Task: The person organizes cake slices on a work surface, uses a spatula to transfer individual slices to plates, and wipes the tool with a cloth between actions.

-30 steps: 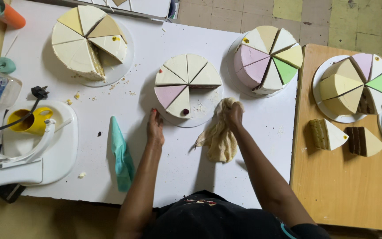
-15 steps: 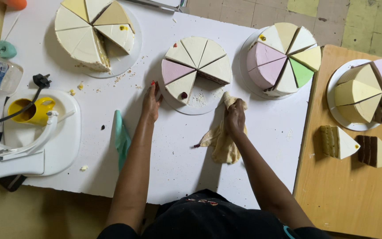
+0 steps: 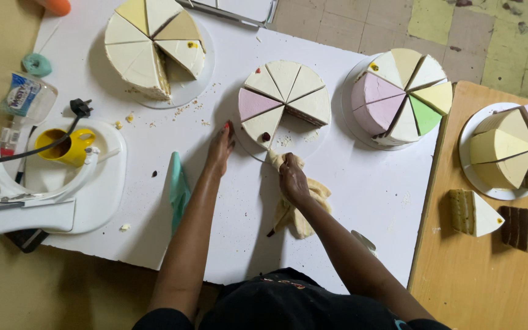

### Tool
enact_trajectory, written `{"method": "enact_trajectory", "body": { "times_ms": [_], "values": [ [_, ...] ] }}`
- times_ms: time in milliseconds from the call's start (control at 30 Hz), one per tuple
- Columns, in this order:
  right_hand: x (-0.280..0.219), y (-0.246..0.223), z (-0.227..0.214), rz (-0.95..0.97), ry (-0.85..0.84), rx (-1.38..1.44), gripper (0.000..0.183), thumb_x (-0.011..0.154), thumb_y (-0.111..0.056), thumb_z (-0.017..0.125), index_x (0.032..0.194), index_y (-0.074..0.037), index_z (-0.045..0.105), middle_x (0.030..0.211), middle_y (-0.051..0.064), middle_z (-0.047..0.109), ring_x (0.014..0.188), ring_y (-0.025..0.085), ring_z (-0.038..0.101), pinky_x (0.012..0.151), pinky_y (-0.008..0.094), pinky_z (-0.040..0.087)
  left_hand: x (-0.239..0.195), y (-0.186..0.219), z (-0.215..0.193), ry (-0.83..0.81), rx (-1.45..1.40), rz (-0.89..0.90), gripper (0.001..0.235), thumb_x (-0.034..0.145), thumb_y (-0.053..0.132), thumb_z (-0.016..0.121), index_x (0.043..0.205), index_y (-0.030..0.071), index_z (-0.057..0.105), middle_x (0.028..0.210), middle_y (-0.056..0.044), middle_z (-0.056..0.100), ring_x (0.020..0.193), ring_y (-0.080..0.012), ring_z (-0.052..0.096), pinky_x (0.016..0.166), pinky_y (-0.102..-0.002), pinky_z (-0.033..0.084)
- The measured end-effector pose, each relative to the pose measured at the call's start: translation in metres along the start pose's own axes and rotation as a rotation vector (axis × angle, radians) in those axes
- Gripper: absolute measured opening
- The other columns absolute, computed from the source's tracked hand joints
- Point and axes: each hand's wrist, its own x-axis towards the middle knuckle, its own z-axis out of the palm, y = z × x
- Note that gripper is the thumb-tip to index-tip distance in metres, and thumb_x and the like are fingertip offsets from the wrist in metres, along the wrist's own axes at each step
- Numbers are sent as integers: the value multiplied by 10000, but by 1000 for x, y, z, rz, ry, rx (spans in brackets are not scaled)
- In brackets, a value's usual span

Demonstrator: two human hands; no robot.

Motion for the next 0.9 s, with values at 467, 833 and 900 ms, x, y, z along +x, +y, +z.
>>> {"method": "enact_trajectory", "body": {
  "times_ms": [467,833,900],
  "values": [
    [-74,-48,-77,205,-728,249,468,946,-437,604,1155,-18,620,1208,288,629,1124,541,600,933,625,473,-206,-117,-156,667,1338,-111,881,837,486,770,1499,90,344,1229,-187,586,1114,-410,643,867,-585,565],
    [-75,-99,-130,547,-305,50,523,1045,-660,400,997,-314,790,1110,-53,760,989,247,745,811,401,599,-242,-1,-18,42,495,38,229,891,178,681,1052,16,692,840,-190,739,798,-277,679,820,-490,525],
    [-57,-180,-208,874,-554,1123,967,987,-723,335,1390,134,533,1128,389,695,1099,458,708,972,535,565,-245,22,23,-288,560,236,130,913,145,668,979,54,734,830,-140,777,774,-266,740,756,-429,576]
  ]
}}
